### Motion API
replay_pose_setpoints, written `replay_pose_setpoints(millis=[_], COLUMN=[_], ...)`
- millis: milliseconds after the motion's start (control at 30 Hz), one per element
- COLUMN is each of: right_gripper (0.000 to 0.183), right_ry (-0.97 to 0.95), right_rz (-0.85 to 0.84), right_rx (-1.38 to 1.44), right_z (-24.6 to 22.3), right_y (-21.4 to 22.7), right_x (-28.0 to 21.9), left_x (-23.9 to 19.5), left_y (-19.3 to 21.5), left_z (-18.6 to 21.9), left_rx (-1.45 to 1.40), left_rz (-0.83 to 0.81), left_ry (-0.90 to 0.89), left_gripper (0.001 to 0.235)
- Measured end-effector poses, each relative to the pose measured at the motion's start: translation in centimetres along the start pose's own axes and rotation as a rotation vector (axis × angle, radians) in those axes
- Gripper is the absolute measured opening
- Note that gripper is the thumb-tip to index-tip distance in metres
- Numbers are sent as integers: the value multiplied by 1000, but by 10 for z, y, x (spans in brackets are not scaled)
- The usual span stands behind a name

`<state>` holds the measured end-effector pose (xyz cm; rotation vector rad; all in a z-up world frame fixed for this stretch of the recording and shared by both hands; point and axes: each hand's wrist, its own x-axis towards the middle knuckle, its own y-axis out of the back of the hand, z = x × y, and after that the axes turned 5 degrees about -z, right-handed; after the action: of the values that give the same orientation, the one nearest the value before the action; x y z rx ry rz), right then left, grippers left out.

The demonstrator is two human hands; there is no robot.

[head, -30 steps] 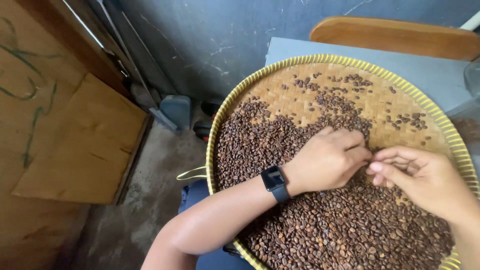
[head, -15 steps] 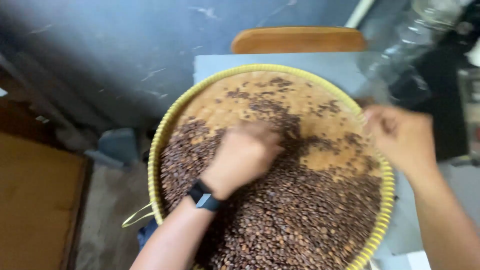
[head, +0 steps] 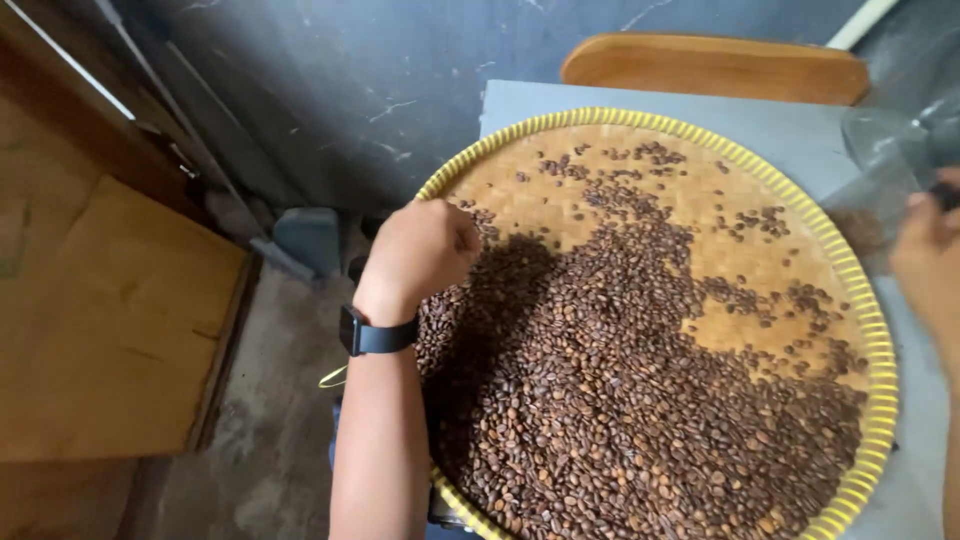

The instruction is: The person sorts roasted coffee beans by hand in a large woven basket, picking out specific beans and placing them into a clear container on the table. The person repeatedly sifts through the pile of beans to separate them.

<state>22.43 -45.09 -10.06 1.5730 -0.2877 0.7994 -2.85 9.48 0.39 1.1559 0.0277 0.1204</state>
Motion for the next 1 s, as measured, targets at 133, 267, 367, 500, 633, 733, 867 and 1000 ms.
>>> replay_pose_setpoints(millis=[133,267,367,500,633,733,867,1000], right_gripper=[35,30,35,26,22,20,27,28], right_ry=[13,350,371,494,539,395,363,336], right_rz=[-495,-340,-515,-395,-261,-96,-18,105], right_rx=[90,-18,69,404,503,690,762,832], right_z=[-180,-235,-258,-252,-250,-260,-269,-276], right_y=[158,164,149,110,106,97,122,139], right_x=[2,-13,-27,-56,-63,-70,-65,-58], left_x=[-3,8,13,11,11,0,7,13], left_y=[9,-17,-28,-20,-7,14,-16,-44], left_z=[13,0,-3,2,17,62,81,92], left_rx=[45,144,221,180,-145,-548,-814,-1029], left_rz=[-245,-206,-190,-225,-208,-298,-384,-477], left_ry=[73,66,109,95,-177,-371,-453,-423], left_gripper=[32,28,23,23,20,19,20,21])
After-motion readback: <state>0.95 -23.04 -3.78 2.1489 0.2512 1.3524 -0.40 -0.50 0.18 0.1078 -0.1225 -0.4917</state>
